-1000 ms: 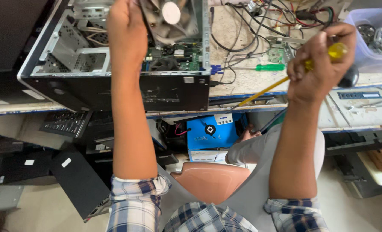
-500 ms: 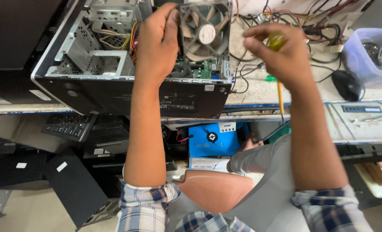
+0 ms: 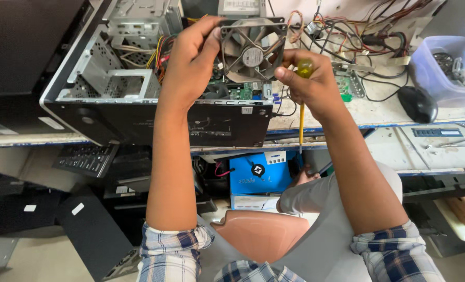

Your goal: The person works on an open desktop PC case, using a green screwdriver to remove screws from the motherboard area and a yellow screwdriver to remove screws from the rear I/O panel. They then remove a fan and handle internal cables.

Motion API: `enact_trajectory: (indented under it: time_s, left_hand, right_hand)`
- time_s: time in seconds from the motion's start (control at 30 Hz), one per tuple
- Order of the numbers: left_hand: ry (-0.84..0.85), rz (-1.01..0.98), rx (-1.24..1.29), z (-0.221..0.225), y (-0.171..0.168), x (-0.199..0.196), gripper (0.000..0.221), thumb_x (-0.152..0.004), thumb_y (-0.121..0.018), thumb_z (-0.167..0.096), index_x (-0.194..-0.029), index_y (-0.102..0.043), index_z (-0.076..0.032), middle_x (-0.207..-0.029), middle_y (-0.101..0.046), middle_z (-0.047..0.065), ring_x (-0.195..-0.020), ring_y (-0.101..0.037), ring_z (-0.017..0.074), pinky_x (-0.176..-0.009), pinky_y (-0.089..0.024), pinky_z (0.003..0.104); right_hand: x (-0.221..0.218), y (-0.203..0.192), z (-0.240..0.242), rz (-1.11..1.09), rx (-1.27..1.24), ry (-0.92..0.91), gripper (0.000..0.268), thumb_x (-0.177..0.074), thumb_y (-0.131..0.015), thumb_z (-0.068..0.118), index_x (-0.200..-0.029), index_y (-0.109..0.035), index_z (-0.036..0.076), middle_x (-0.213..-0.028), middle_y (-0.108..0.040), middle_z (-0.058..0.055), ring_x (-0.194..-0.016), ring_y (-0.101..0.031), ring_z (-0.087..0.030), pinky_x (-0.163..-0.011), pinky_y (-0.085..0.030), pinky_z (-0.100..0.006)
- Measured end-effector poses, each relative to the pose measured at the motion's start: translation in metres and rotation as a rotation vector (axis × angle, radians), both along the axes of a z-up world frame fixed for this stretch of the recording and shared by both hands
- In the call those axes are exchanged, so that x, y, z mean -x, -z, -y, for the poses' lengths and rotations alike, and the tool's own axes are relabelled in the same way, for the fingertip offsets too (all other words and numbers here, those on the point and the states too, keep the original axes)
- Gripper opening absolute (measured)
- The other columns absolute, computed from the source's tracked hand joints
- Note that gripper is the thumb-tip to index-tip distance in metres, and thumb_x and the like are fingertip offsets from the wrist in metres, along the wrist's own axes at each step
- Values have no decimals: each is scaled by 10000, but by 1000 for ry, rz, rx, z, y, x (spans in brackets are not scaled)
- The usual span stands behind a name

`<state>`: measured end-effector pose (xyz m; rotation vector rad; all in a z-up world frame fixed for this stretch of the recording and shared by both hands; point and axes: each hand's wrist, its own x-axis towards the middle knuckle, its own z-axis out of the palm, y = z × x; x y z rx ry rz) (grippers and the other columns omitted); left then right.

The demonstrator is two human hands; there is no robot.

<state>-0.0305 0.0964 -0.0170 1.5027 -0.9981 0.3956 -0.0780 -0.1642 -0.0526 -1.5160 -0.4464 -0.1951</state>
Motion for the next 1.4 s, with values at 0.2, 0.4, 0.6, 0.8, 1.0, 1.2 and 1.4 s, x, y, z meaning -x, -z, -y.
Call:
enact_trajectory:
  time_s: [0.2, 0.4, 0.6, 0.8, 1.0, 1.2, 1.4]
  left_hand:
    - [-68, -148, -1, 1, 1, 2, 231, -1132, -561, -149, -1293, -661, -17, -1030, -674, -20, -888, -578, 31, -747, -459, 215]
    - [-123, -210, -38, 1, -8, 10, 228, -1102, -548, -178, -1265, -675, -81, -1038, -723, -24, -848, -645, 32, -648, -466, 195]
    - [-186, -200, -69, 2, -12, 17, 216, -1090, -563, -189, -1226, -696, -86, -997, -735, -14, -845, -657, 41, -651, -480, 203]
    - [-209, -168, -92, 4, -15, 19, 214, -1090, -565, -196, -1207, -702, -81, -985, -740, -9, -843, -656, 46, -650, -480, 208]
    - [-189, -276, -80, 6, -18, 20, 224, -1066, -575, -207, -1189, -699, -67, -973, -736, -2, -817, -639, 40, -645, -458, 194]
    - [-155, -297, -56, 7, -19, 19, 228, -1064, -584, -211, -1186, -689, -51, -975, -728, 9, -812, -645, 46, -646, -451, 195]
    - [-179, -291, -47, 6, -17, 18, 221, -1067, -591, -201, -1169, -699, -37, -970, -733, 18, -827, -648, 48, -667, -465, 199]
  right_hand:
    - [0, 2, -1, -8, -31, 19, 351, -978, -757, 219, -1224, -688, -22, -693, -516, 63, -502, -417, -21, -434, -310, -204]
    - [-4, 1, 25, 110, -205, 115, 258, -1039, -737, 193, -1202, -657, 8, -683, -496, 33, -491, -413, -57, -442, -329, -232]
    - [20, -27, 87, 375, -419, 370, 127, -1156, -689, 93, -1180, -569, 61, -777, -514, -16, -495, -404, -91, -432, -310, -263]
    - [65, -42, 121, 416, -269, 654, 157, -1152, -749, 119, -1205, -669, -5, -787, -531, -26, -591, -421, -103, -533, -325, -243]
    - [54, -42, 121, 888, 863, 958, 325, -872, -941, 54, -1099, -714, 3, -1062, -695, -134, -1010, -639, -316, -907, -501, -432]
    - [2, -6, 139, 590, 848, 959, 190, -805, -871, 28, -959, -764, 61, -951, -723, -123, -916, -705, -308, -835, -557, -405]
    - [-29, 44, 171, 254, 950, 1056, 218, -695, -851, 85, -901, -796, 132, -921, -740, -149, -834, -699, -368, -756, -565, -454]
